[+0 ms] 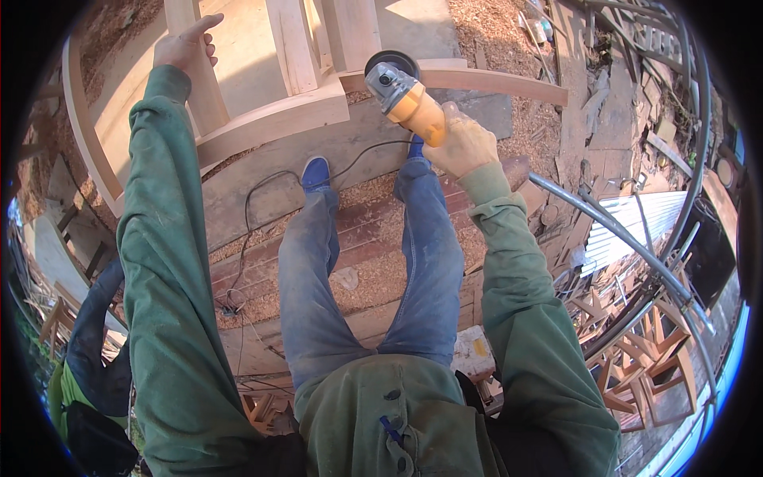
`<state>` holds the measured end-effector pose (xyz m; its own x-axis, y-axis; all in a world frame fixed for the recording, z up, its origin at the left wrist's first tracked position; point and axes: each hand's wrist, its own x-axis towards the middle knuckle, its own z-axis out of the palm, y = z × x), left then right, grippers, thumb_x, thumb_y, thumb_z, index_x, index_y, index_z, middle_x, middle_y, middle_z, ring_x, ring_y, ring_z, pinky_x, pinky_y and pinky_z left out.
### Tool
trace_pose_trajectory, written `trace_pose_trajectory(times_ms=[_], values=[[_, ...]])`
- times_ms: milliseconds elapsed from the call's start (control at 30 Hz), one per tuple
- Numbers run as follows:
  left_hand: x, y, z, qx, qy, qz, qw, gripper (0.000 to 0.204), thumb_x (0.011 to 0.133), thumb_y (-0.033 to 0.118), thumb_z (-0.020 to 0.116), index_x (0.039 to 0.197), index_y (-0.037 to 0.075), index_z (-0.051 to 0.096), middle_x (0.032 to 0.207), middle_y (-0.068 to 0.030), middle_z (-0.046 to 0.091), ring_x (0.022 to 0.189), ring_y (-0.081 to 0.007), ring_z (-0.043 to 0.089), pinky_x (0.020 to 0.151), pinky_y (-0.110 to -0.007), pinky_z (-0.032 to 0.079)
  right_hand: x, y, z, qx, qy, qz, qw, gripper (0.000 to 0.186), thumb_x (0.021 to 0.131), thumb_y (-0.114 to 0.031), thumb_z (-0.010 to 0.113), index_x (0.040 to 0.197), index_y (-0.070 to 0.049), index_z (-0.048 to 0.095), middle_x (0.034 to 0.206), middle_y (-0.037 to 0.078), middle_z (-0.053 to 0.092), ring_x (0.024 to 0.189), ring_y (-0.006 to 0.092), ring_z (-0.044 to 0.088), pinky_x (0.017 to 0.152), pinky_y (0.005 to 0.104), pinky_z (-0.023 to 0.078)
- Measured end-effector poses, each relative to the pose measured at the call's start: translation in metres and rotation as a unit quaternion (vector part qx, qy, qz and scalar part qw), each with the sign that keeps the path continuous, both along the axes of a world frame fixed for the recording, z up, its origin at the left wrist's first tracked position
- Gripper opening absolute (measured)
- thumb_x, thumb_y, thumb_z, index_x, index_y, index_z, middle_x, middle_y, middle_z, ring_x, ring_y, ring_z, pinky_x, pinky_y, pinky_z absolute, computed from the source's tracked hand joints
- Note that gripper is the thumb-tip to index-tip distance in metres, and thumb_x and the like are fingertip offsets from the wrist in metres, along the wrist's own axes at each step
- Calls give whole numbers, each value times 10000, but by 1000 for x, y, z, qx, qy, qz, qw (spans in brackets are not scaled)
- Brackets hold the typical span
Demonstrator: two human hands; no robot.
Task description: Using an angle grinder to sand and smooth a wooden chair frame.
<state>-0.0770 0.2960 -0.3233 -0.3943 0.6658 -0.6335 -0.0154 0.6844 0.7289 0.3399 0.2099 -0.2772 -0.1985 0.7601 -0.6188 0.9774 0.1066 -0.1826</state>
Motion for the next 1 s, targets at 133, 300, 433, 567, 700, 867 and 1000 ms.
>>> trace_pose_trajectory(times_ms=[133,300,433,567,700,867,1000], values=[[-1,-1,0,-1,4,-3,1000,424,678,263,840,909,19,582,692,-30,555,538,-125,561,495,-298,516,-2,-4,0,-3,5,7,1000,501,708,-303,653,1109,-49,493,1004,203,667,919,391,654,774,486,525],[-5,-2,0,0,-4,-2,1000,420,674,266,842,898,20,586,700,-33,558,543,-124,562,499,-300,516,-15,-5,-2,-17,2,23,1000,495,714,-303,652,1107,-50,494,1003,206,665,914,393,655,773,487,525],[0,-1,0,-4,-9,13,1000,423,681,248,836,932,22,581,692,-24,539,528,-116,535,480,-296,478,-20,-8,-4,-26,1,31,999,490,720,-305,654,1107,-50,495,1003,206,664,912,394,656,768,489,525],[3,-2,8,-1,-6,3,1000,425,676,252,838,926,22,582,696,-25,540,533,-115,536,481,-295,479,-23,-14,-6,-33,-1,44,998,505,746,-303,649,1146,-37,495,1009,197,659,901,369,671,757,470,535],[5,0,10,-12,3,4,1000,430,675,258,840,924,23,582,696,-24,541,533,-116,537,483,-297,482,-20,-17,-10,-15,-1,39,999,499,734,-309,654,1127,-44,497,1004,200,663,896,379,666,749,482,532],[2,1,5,-10,-9,0,1000,442,677,263,840,939,20,580,696,-25,540,535,-116,538,485,-296,484,-14,-10,-6,-8,-2,16,1000,501,716,-313,663,1108,-49,498,993,203,669,900,390,660,750,491,528],[1,0,6,-5,2,-2,1000,460,678,267,841,955,14,576,693,-26,539,532,-117,537,484,-297,486,-4,-4,7,-7,-16,-9,1000,506,708,-312,668,1105,-48,498,988,205,670,905,389,659,756,490,526]])
